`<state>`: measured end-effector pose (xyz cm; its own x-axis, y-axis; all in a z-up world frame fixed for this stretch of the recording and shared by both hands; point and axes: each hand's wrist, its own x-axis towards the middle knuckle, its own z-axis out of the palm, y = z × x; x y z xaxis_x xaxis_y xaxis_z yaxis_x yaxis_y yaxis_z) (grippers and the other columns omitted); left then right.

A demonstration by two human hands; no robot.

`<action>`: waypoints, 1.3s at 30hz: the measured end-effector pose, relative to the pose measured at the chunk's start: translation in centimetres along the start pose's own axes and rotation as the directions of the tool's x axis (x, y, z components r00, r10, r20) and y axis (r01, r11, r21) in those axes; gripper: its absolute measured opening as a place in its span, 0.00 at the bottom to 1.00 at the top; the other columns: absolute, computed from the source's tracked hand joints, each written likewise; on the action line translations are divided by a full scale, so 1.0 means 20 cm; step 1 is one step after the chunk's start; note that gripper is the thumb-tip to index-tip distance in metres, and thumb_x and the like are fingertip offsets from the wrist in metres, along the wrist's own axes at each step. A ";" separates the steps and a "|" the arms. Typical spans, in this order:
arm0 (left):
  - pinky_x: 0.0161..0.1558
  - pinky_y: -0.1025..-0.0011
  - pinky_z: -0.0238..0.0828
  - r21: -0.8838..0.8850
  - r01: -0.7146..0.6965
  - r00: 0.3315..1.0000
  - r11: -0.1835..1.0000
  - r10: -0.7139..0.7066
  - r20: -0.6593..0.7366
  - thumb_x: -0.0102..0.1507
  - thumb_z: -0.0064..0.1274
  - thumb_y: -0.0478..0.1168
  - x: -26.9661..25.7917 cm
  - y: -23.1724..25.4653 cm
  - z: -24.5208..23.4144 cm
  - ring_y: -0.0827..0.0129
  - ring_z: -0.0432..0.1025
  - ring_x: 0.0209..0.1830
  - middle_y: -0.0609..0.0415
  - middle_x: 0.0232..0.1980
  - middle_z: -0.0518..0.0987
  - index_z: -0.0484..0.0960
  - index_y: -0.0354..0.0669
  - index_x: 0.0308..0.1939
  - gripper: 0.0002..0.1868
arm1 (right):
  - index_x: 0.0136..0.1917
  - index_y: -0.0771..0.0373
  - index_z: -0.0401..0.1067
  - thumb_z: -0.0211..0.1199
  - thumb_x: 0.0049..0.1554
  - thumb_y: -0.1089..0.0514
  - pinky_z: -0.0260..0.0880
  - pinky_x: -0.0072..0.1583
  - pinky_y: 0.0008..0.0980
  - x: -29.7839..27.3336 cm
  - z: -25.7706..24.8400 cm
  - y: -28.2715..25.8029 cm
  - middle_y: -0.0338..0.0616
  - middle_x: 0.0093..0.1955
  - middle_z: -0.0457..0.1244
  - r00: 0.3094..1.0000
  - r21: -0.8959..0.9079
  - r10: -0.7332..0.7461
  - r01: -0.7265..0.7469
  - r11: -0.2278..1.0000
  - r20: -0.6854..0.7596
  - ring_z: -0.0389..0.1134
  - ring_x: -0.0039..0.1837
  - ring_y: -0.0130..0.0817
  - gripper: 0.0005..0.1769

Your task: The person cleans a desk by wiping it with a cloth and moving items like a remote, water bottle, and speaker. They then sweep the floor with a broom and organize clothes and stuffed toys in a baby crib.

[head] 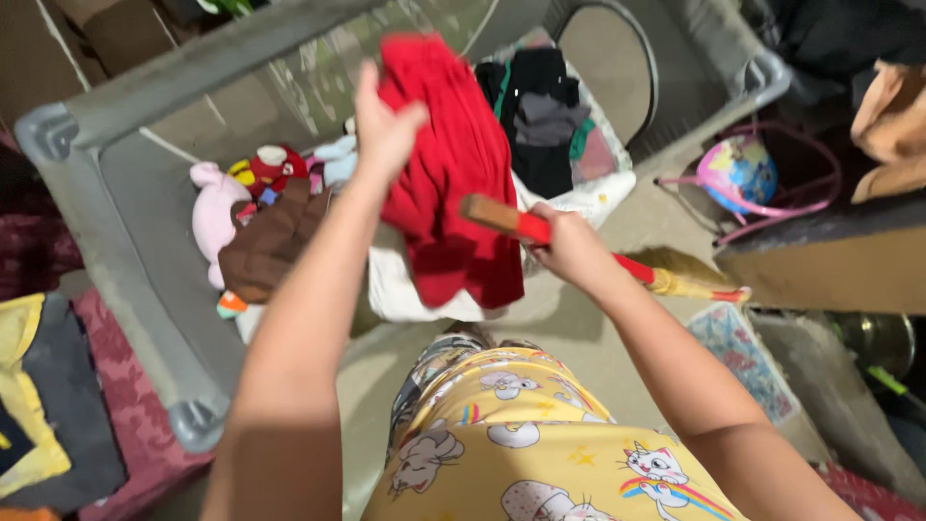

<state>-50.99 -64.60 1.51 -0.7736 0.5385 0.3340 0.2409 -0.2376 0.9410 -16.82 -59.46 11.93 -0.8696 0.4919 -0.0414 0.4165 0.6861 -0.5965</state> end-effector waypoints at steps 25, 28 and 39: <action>0.64 0.62 0.67 0.505 -0.082 0.412 0.859 -0.432 0.802 0.65 0.57 0.64 0.76 -0.45 -0.01 0.57 0.72 0.65 0.46 0.65 0.77 0.73 0.43 0.67 0.36 | 0.56 0.61 0.72 0.58 0.56 0.59 0.69 0.45 0.49 0.93 -0.05 0.02 0.45 0.42 0.71 0.879 -0.666 0.161 0.209 0.716 0.449 0.75 0.46 0.46 0.14; 0.54 0.65 0.71 0.476 0.323 0.237 0.818 -0.557 0.796 0.63 0.53 0.64 0.40 -0.38 0.15 0.67 0.75 0.54 0.52 0.54 0.81 0.72 0.42 0.68 0.39 | 0.52 0.57 0.74 0.59 0.55 0.56 0.65 0.50 0.46 0.93 -0.01 0.22 0.42 0.43 0.70 0.899 -0.733 0.140 0.238 0.637 0.414 0.74 0.47 0.41 0.12; 0.42 0.50 0.75 0.525 -0.003 0.540 0.851 -0.441 0.717 0.60 0.59 0.44 -0.18 -0.03 1.04 0.43 0.78 0.40 0.36 0.42 0.83 0.71 0.34 0.55 0.25 | 0.47 0.56 0.76 0.61 0.55 0.56 0.64 0.54 0.41 0.85 -0.25 0.76 0.45 0.46 0.67 0.973 -0.691 -0.167 0.231 0.685 0.160 0.69 0.54 0.41 0.07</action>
<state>-36.14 -49.71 0.91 -0.1041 0.9752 -0.1955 0.5153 0.2210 0.8281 -23.87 -37.97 6.19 -0.9581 0.2781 -0.0683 0.2673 0.9541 0.1352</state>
